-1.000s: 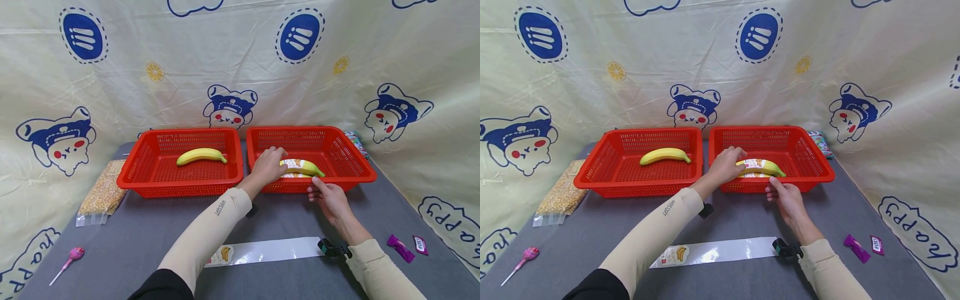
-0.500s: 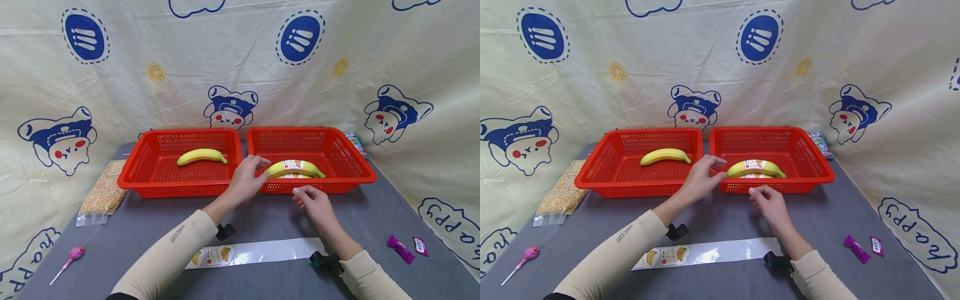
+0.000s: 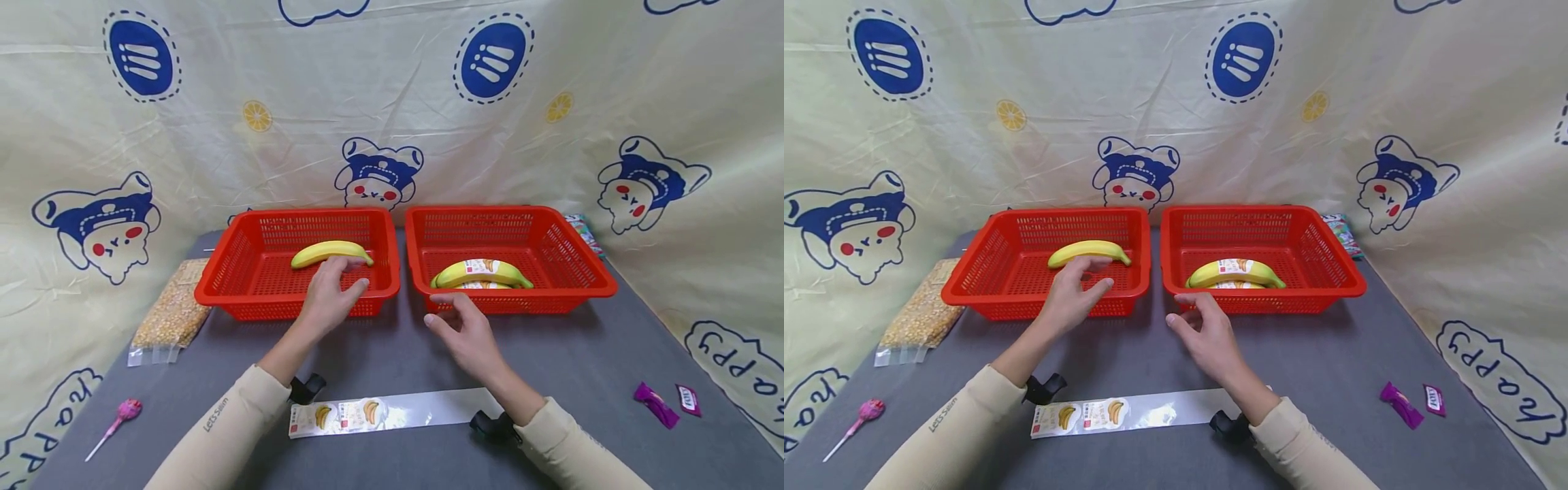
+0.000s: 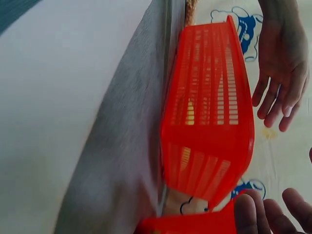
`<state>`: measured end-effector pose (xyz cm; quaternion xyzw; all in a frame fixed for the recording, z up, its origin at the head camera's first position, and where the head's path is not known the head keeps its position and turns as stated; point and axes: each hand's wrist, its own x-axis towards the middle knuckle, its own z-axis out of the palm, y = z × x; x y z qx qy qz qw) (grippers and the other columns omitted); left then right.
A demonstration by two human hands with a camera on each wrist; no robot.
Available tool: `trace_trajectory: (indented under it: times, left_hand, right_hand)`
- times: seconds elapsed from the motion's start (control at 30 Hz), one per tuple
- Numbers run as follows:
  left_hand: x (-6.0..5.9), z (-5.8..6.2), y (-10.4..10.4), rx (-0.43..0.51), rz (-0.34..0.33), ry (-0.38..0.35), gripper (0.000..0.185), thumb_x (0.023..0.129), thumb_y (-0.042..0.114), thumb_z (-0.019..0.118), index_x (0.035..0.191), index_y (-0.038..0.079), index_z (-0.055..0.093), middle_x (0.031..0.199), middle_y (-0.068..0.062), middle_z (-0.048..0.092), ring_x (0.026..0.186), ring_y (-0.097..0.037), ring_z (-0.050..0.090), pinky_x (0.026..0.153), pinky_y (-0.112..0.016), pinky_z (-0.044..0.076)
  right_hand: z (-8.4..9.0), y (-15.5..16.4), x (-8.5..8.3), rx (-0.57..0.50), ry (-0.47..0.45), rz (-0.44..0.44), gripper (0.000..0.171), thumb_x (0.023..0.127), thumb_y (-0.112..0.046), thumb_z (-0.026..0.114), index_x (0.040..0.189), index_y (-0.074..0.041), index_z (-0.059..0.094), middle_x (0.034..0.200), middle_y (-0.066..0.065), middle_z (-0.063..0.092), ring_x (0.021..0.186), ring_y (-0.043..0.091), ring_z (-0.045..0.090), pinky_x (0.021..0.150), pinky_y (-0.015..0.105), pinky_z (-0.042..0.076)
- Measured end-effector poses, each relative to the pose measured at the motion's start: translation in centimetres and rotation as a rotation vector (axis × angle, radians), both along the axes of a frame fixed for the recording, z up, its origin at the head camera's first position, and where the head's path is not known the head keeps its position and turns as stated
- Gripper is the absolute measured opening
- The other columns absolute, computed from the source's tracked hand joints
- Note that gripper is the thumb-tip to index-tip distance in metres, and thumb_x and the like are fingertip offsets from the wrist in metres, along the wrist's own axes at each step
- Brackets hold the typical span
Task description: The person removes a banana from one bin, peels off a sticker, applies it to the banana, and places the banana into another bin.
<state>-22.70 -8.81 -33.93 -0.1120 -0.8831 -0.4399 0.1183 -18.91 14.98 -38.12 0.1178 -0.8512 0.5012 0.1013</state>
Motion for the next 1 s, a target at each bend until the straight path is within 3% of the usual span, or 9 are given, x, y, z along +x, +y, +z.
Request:
trace_trajectory:
  times: [0.27,0.53,0.73,1.0]
  left_hand:
    - [-1.9,0.8,-3.2,-0.051,0.063,-0.053,0.040,0.088,0.021,0.064,0.125,0.011,0.054,0.125,-0.010,0.054,0.119,-0.028,0.046,0.101,-0.047,0.038]
    - [-4.1,1.4,-5.3,-0.110,0.095,-0.130,0.041,0.090,0.021,0.062,0.128,0.010,0.052,0.128,-0.014,0.051,0.120,-0.030,0.042,0.099,-0.047,0.040]
    - [-5.7,1.5,-6.3,-0.133,0.128,-0.181,0.042,0.089,0.022,0.062,0.128,0.009,0.051,0.129,-0.015,0.051,0.122,-0.030,0.040,0.101,-0.047,0.039]
    - [-7.2,1.6,-7.2,-0.174,0.133,-0.226,0.043,0.090,0.022,0.061,0.129,0.007,0.050,0.130,-0.018,0.051,0.123,-0.032,0.040,0.101,-0.050,0.037]
  right_hand:
    - [0.6,-3.3,-1.3,-0.009,-0.055,0.073,0.052,0.086,-0.019,0.068,0.134,-0.014,0.048,0.123,0.009,0.058,0.099,0.023,0.067,0.084,0.038,0.053]
    - [0.4,-5.4,-3.2,-0.007,-0.134,0.106,0.067,0.086,-0.025,0.067,0.144,-0.014,0.035,0.145,0.010,0.042,0.118,0.030,0.058,0.093,0.042,0.050]
    - [0.0,-6.4,-4.5,-0.023,-0.105,0.079,0.069,0.086,-0.027,0.067,0.145,-0.013,0.034,0.154,0.002,0.031,0.127,0.028,0.049,0.098,0.042,0.046]
    - [-0.5,-7.2,-5.5,-0.018,-0.032,0.046,0.060,0.087,-0.025,0.066,0.140,-0.011,0.042,0.151,0.004,0.036,0.128,0.027,0.046,0.099,0.042,0.046]
